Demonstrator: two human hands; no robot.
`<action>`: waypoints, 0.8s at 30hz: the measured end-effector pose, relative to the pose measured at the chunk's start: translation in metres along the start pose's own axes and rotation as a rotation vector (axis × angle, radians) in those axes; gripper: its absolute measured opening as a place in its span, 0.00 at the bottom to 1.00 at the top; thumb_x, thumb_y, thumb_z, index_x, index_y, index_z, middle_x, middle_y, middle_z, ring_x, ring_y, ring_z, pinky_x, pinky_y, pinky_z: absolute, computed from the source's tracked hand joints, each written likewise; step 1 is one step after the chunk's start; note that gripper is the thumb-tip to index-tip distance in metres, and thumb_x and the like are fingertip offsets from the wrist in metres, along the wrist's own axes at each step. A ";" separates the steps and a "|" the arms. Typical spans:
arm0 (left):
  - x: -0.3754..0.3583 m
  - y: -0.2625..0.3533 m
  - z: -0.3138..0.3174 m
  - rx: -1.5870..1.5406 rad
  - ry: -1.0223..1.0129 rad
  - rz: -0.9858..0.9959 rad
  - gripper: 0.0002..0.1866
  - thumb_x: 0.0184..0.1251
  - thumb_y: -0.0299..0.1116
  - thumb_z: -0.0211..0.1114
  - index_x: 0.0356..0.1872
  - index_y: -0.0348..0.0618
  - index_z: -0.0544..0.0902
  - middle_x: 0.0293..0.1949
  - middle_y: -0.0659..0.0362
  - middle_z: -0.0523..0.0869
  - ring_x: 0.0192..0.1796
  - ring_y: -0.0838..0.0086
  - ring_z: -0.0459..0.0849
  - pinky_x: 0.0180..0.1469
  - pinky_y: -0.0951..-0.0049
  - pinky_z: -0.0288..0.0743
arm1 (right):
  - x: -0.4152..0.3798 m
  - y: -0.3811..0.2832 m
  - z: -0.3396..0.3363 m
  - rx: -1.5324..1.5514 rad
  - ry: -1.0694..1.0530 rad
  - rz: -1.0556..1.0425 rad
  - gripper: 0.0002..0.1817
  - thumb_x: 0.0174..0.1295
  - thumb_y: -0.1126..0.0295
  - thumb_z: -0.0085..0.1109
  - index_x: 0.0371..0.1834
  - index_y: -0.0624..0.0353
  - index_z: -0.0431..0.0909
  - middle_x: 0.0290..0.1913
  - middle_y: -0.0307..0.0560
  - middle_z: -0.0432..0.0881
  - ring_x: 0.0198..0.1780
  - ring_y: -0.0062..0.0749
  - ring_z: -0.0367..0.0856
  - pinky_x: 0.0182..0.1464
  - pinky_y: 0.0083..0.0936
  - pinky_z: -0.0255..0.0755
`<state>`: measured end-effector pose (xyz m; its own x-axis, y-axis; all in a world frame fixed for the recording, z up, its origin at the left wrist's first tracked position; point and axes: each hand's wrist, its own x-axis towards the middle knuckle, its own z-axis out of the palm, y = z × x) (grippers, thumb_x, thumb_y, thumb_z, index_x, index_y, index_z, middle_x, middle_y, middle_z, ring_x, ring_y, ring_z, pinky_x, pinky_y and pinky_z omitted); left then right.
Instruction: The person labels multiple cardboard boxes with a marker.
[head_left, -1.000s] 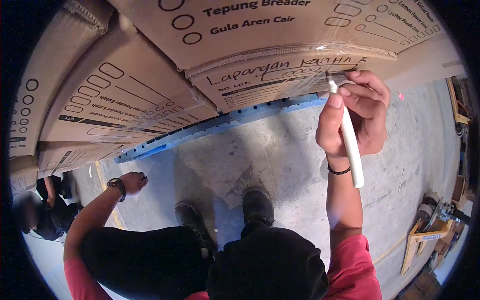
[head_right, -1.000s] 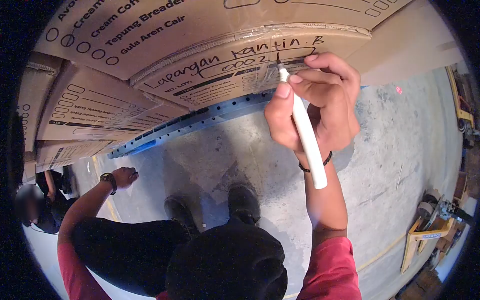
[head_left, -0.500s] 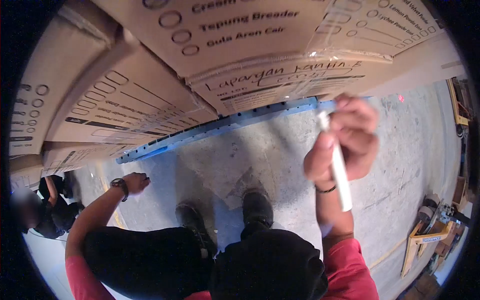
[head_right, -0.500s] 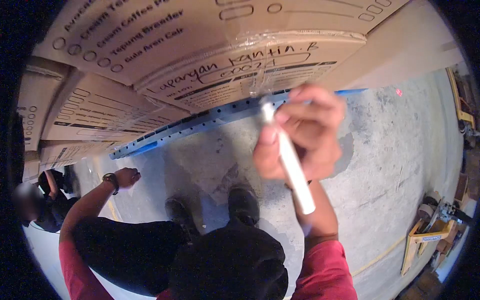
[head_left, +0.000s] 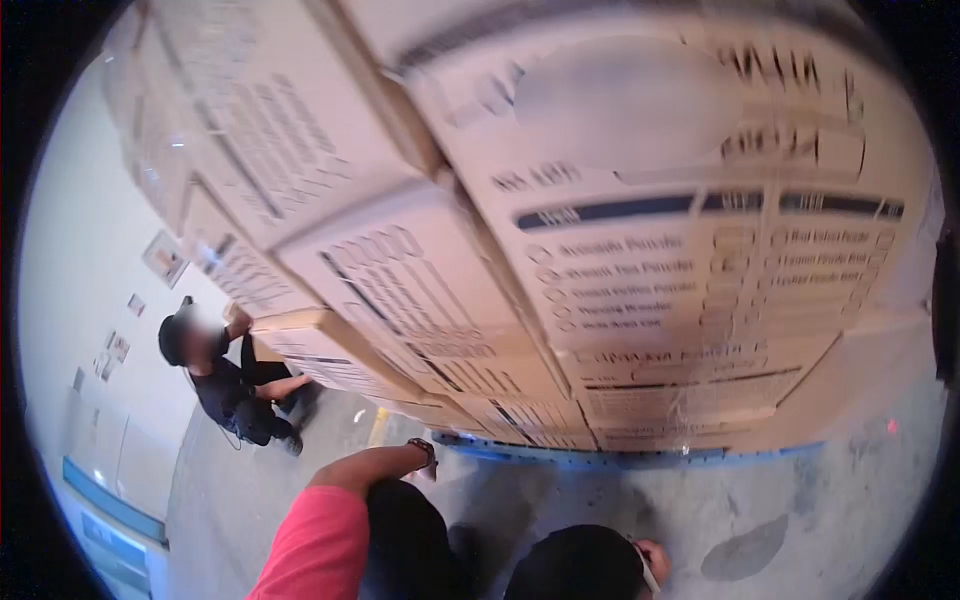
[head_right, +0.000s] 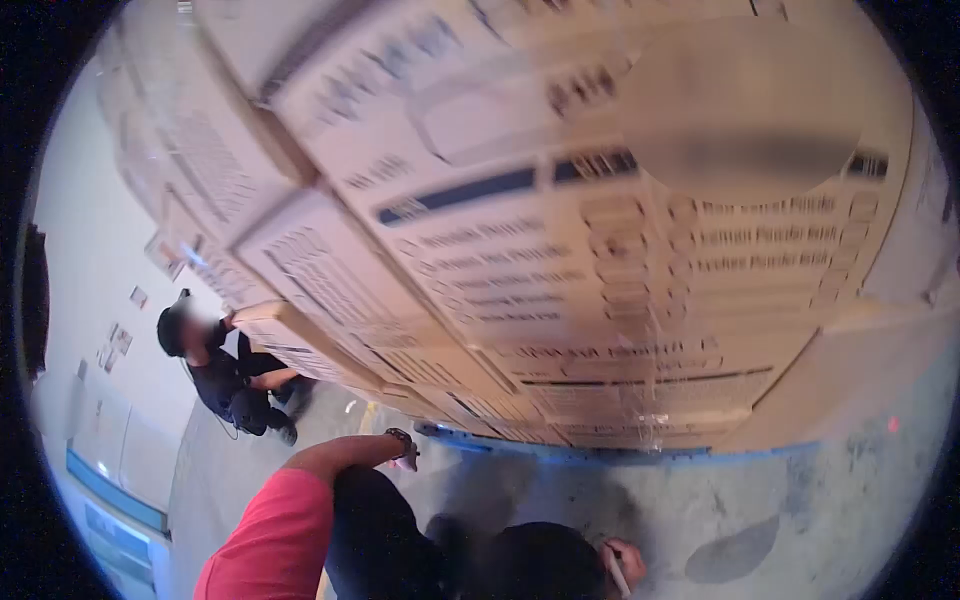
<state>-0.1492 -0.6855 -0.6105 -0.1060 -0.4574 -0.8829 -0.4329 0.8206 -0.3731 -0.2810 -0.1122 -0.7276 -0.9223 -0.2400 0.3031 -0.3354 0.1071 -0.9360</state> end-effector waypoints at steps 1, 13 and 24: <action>-0.021 -0.003 -0.001 -0.070 0.055 -0.010 0.44 0.74 0.60 0.66 0.80 0.42 0.65 0.63 0.47 0.87 0.57 0.58 0.90 0.49 0.54 0.87 | 0.010 -0.004 -0.022 -0.067 -0.043 -0.030 0.10 0.61 0.72 0.77 0.41 0.58 0.84 0.35 0.47 0.89 0.35 0.32 0.87 0.40 0.26 0.79; -0.057 -0.014 0.001 -0.705 0.541 0.112 0.42 0.75 0.59 0.66 0.79 0.42 0.66 0.61 0.48 0.88 0.53 0.61 0.89 0.45 0.58 0.85 | 0.169 -0.206 -0.030 -0.155 0.080 -0.314 0.11 0.66 0.72 0.73 0.48 0.60 0.85 0.44 0.57 0.88 0.44 0.50 0.88 0.50 0.41 0.83; 0.053 -0.030 0.004 -1.127 0.732 0.532 0.40 0.76 0.57 0.66 0.78 0.41 0.67 0.59 0.50 0.88 0.50 0.64 0.89 0.42 0.61 0.84 | 0.177 -0.284 0.054 -0.057 -0.057 -0.370 0.09 0.74 0.66 0.69 0.43 0.62 0.86 0.32 0.49 0.89 0.33 0.33 0.90 0.39 0.25 0.82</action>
<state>-0.1377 -0.7329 -0.6472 -0.7526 -0.5425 -0.3731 -0.6228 0.4026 0.6708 -0.3389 -0.2369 -0.4172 -0.7252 -0.3253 0.6068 -0.6555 0.0566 -0.7531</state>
